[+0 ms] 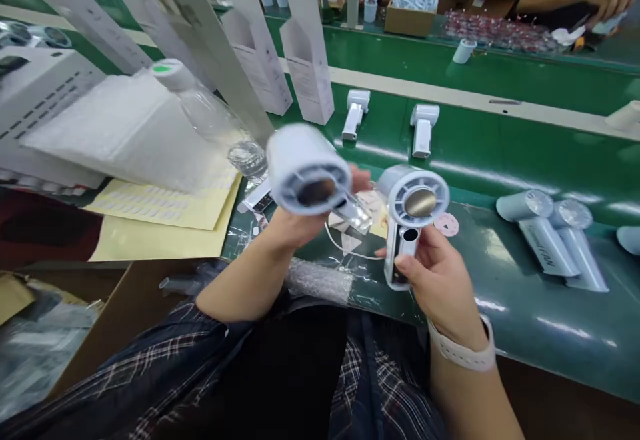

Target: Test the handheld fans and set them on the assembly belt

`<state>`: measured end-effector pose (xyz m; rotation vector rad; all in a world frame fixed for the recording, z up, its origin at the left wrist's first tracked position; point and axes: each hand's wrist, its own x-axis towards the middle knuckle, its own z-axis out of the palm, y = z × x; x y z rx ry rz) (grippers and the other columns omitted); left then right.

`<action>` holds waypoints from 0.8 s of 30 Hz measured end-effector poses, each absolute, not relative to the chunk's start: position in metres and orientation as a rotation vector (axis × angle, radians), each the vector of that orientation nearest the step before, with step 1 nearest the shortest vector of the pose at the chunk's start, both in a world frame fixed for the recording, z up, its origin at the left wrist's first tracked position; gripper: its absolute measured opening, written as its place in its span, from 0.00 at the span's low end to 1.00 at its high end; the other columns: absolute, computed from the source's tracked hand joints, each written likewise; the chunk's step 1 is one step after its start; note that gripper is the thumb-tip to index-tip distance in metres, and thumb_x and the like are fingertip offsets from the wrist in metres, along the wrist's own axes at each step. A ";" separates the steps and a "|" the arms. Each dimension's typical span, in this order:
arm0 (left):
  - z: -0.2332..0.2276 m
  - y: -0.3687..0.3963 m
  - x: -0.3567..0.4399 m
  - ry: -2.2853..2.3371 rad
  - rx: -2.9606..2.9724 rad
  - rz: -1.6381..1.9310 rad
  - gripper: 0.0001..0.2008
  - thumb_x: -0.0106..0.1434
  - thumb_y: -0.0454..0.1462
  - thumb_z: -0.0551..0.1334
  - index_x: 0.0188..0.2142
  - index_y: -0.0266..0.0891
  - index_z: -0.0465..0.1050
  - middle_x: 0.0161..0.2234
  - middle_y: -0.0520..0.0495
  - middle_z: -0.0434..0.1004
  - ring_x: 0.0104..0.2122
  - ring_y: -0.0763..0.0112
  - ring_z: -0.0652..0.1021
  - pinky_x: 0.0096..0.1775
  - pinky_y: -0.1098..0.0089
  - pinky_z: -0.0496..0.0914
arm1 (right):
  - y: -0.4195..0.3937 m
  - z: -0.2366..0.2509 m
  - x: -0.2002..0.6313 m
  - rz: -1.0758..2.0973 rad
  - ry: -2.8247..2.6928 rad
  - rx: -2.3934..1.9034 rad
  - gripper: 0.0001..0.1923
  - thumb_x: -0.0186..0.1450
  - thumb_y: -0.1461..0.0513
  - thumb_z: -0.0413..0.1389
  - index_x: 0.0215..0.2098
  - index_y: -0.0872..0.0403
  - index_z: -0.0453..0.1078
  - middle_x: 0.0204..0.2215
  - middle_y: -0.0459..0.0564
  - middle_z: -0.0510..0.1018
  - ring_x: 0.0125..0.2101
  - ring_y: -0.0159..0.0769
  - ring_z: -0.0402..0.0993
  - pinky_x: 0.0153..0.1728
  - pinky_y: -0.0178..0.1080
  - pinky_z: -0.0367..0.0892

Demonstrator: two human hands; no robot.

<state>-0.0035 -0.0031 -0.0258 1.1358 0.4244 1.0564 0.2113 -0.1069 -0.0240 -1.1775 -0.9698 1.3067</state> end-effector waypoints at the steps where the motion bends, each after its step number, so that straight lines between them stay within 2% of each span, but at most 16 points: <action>1: -0.028 -0.005 0.001 0.396 1.069 1.057 0.29 0.62 0.63 0.71 0.46 0.42 0.79 0.44 0.43 0.80 0.45 0.58 0.82 0.51 0.54 0.79 | -0.110 -0.027 0.212 1.298 -0.888 -1.160 0.25 0.57 0.49 0.78 0.49 0.46 0.80 0.35 0.48 0.85 0.31 0.41 0.84 0.31 0.42 0.82; 3: -0.032 -0.010 0.008 0.333 0.981 1.008 0.29 0.64 0.62 0.70 0.48 0.42 0.75 0.39 0.47 0.77 0.37 0.65 0.80 0.43 0.60 0.79 | -0.114 -0.031 0.210 1.278 -0.802 -1.130 0.22 0.59 0.50 0.77 0.47 0.46 0.80 0.36 0.47 0.84 0.32 0.38 0.82 0.33 0.40 0.82; 6: -0.036 -0.017 0.014 0.314 0.926 0.895 0.31 0.56 0.47 0.80 0.51 0.42 0.68 0.39 0.51 0.75 0.36 0.70 0.79 0.38 0.66 0.78 | -0.120 -0.033 0.207 1.281 -0.825 -1.078 0.19 0.63 0.51 0.74 0.49 0.45 0.81 0.43 0.48 0.85 0.36 0.36 0.82 0.37 0.39 0.82; 8: -0.038 -0.019 0.015 0.316 0.947 0.869 0.32 0.54 0.40 0.80 0.52 0.43 0.65 0.39 0.52 0.74 0.35 0.71 0.79 0.38 0.67 0.77 | -0.125 -0.031 0.206 1.263 -0.891 -1.043 0.17 0.65 0.52 0.73 0.50 0.45 0.81 0.46 0.49 0.85 0.38 0.36 0.82 0.40 0.39 0.83; 16: -0.044 -0.014 0.015 0.367 1.098 0.869 0.29 0.58 0.44 0.78 0.49 0.42 0.63 0.39 0.52 0.74 0.35 0.71 0.77 0.38 0.66 0.75 | -0.128 -0.038 0.203 1.235 -1.010 -1.029 0.16 0.68 0.54 0.71 0.54 0.42 0.79 0.47 0.48 0.84 0.40 0.37 0.83 0.42 0.40 0.82; 24: -0.039 -0.017 0.014 0.358 1.088 0.806 0.37 0.54 0.45 0.80 0.54 0.45 0.59 0.42 0.51 0.74 0.37 0.68 0.79 0.40 0.64 0.75 | -0.120 -0.042 0.201 1.232 -0.952 -1.089 0.22 0.67 0.52 0.70 0.57 0.44 0.75 0.54 0.52 0.83 0.46 0.46 0.84 0.48 0.49 0.83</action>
